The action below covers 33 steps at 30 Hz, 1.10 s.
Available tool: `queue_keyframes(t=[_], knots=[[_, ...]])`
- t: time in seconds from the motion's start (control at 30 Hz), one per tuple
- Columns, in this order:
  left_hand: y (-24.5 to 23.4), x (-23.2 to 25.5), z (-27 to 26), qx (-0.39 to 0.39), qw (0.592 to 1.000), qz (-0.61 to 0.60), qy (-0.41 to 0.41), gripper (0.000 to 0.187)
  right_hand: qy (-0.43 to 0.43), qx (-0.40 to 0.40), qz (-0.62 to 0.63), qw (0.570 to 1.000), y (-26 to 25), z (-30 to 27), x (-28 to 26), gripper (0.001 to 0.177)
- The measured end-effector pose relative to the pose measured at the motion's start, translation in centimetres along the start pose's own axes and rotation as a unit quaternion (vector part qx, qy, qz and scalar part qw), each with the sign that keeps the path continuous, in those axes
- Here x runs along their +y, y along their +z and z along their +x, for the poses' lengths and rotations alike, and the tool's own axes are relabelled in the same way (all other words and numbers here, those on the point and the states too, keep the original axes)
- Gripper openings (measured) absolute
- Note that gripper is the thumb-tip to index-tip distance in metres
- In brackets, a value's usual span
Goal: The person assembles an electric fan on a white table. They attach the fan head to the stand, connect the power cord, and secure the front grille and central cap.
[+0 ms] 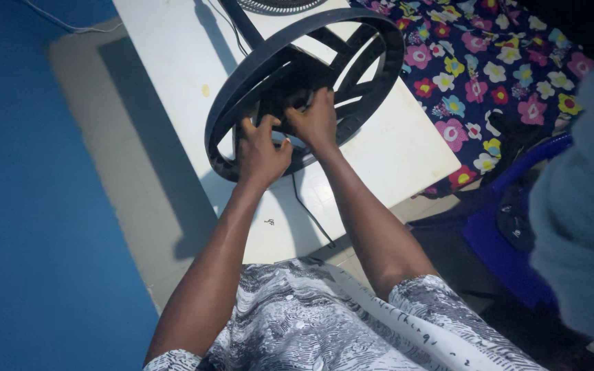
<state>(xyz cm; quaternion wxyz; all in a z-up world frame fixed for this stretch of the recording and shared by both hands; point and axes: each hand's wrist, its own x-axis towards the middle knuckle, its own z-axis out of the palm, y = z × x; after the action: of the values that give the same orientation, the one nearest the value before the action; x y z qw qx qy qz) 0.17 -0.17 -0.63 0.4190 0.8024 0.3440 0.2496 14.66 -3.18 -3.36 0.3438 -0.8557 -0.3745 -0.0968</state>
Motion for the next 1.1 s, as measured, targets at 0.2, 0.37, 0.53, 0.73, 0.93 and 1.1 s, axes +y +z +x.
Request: queue_keyframes(t=[0.2, 0.37, 0.53, 0.73, 0.93, 1.1], knots=[[-0.1, 0.5, 0.1, 0.011, 0.999, 0.032, 0.015, 0.038, 0.04, 0.003, 0.116, 0.992, -1.1, -0.2, -1.0, 0.045], [-0.3, 1.4, 0.3, -0.015, 0.999, 0.034, -0.016, 0.038, 0.098, -0.024, 0.107, 0.989, -1.7, 0.0, -1.3, 0.047], [-0.5, 1.7, 0.4, -0.023, 0.999, 0.032, -0.018, 0.037, 0.066, 0.018, 0.144, 0.987, -1.4, 0.1, -1.0, 0.048], [-0.5, 1.6, 0.2, -0.002, 0.999, 0.05, -0.001, 0.038, 0.157, 0.015, 0.212, 0.964, -0.4, 0.3, -0.4, 0.047], [-2.0, 3.6, 0.1, 0.026, 0.995, 0.06, 0.071, 0.023, 0.129, -0.007, 0.205, 0.97, -0.5, 0.4, -0.1, 0.046], [-4.4, 6.7, 1.5, 0.231, 0.913, 0.124, 0.313, 0.03, 0.117, -0.007, 0.229, 0.966, -1.3, -0.1, -1.4, 0.049]])
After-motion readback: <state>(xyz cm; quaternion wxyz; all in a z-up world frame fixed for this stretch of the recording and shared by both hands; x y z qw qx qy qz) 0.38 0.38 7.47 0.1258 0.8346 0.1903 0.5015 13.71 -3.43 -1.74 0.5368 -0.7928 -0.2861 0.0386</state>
